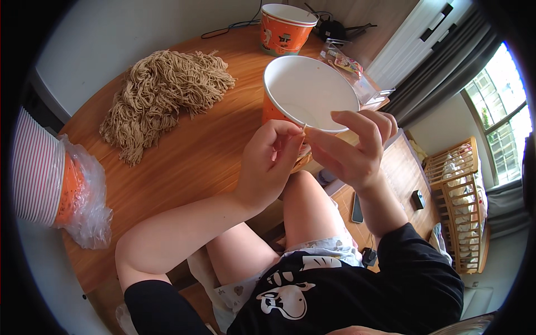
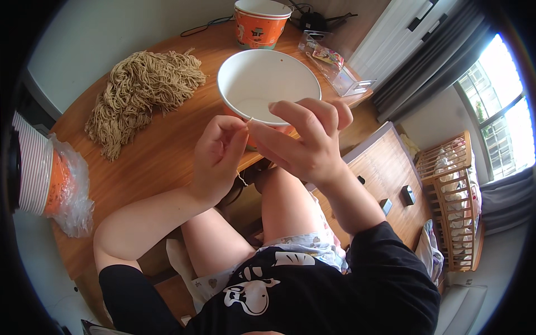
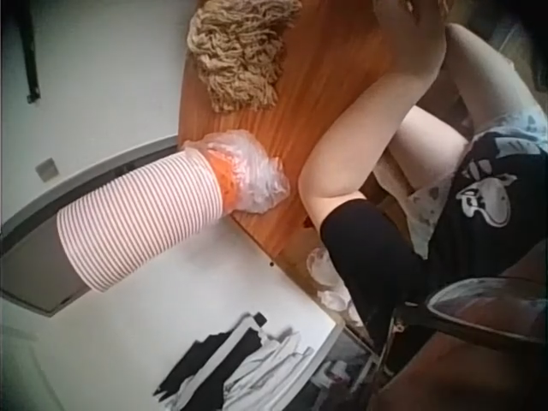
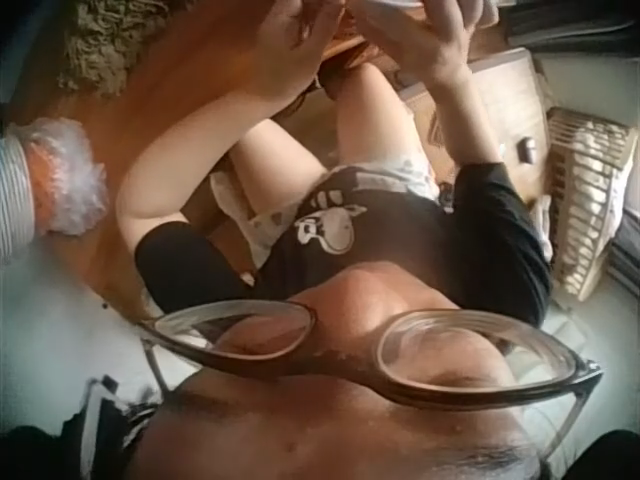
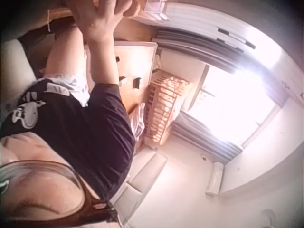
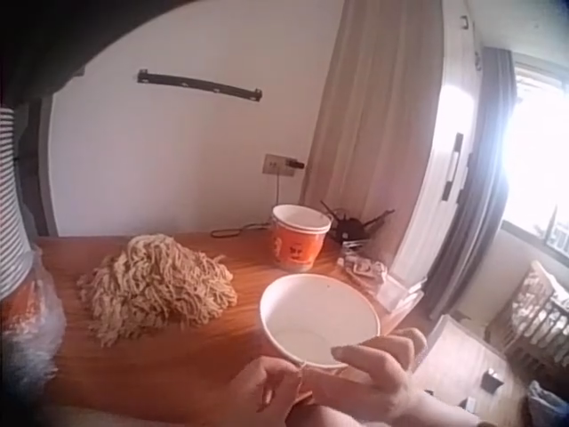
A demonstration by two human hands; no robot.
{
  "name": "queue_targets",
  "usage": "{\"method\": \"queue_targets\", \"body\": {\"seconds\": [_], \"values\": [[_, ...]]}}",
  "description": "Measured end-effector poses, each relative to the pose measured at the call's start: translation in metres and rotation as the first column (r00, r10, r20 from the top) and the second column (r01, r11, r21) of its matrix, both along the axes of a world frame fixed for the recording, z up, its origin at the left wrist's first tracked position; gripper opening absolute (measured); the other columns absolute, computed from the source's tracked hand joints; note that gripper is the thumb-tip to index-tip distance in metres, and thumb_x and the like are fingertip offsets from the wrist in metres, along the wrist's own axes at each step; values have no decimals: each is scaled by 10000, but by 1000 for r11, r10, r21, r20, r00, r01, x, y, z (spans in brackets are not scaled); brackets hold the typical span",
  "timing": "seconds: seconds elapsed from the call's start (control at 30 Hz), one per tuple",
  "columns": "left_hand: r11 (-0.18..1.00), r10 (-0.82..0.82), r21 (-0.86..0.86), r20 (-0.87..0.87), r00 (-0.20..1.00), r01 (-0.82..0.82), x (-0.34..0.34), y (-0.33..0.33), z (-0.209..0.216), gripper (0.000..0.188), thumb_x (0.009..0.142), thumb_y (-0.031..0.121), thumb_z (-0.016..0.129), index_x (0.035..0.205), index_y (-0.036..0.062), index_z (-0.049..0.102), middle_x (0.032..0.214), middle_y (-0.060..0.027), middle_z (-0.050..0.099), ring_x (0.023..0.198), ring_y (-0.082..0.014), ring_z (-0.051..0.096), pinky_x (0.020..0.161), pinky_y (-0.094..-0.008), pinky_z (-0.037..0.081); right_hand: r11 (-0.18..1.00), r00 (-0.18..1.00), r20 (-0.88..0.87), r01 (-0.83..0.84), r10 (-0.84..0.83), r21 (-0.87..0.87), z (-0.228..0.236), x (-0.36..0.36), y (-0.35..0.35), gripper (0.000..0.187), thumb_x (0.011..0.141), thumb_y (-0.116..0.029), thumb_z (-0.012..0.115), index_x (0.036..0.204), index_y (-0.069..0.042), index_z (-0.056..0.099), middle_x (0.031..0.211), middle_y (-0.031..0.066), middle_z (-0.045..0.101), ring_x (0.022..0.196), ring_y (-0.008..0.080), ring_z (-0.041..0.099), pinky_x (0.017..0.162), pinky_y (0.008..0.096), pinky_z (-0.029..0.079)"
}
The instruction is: Manually attaching string handles to printed paper buckets.
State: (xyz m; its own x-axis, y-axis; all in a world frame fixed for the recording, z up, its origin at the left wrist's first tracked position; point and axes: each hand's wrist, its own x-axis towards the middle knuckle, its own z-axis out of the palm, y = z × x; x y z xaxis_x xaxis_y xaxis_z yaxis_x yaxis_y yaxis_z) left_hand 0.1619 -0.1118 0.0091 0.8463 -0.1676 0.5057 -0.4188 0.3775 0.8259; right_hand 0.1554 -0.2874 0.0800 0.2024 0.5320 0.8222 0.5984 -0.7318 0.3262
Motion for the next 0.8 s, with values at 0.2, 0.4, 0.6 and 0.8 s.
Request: {"method": "queue_targets", "body": {"seconds": [0.2, 0.4, 0.6, 0.8], "values": [[989, 113, 90, 70, 991, -119, 5, 3, 0, 87, 980, 62, 605, 1062, 39, 594, 926, -40, 638, 780, -66, 600, 657, -220, 484, 992, 996, -71, -67, 59, -106, 16, 9, 1, 319, 656, -265, 802, 971, -270, 752, 1257, -16, 599, 1005, 206, 513, 884, 367, 347], [994, 84, 72, -20, 996, -83, 6, 3, 0, 96, 982, 105, 611, 1053, 42, 598, 853, -16, 633, 750, -53, 579, 647, -227, 472, 988, 963, -258, -112, 82, -104, 19, 15, 3, 295, 720, -186, 781, 1011, -216, 742, 1299, 18, 586, 1062, 265, 526, 914, 376, 428], [1000, -23, -2, -94, 995, 23, 3, 4, 3, 103, 988, 124, 613, 1042, 39, 593, 838, 15, 611, 739, -26, 546, 649, -201, 448, 997, 965, -252, -76, 74, 0, 15, 16, 8, 268, 731, -200, 795, 991, -202, 729, 1217, 10, 624, 1008, 257, 561, 909, 379, 404], [1000, -8, 5, -133, 991, 9, -1, 5, 9, 93, 991, 122, 607, 1025, 38, 586, 841, 28, 592, 734, -13, 518, 638, -188, 429, 992, 979, -163, -122, 120, -3, 10, 16, 0, 263, 697, -228, 816, 948, -222, 739, 1131, -22, 650, 948, 210, 580, 898, 375, 361]]}}
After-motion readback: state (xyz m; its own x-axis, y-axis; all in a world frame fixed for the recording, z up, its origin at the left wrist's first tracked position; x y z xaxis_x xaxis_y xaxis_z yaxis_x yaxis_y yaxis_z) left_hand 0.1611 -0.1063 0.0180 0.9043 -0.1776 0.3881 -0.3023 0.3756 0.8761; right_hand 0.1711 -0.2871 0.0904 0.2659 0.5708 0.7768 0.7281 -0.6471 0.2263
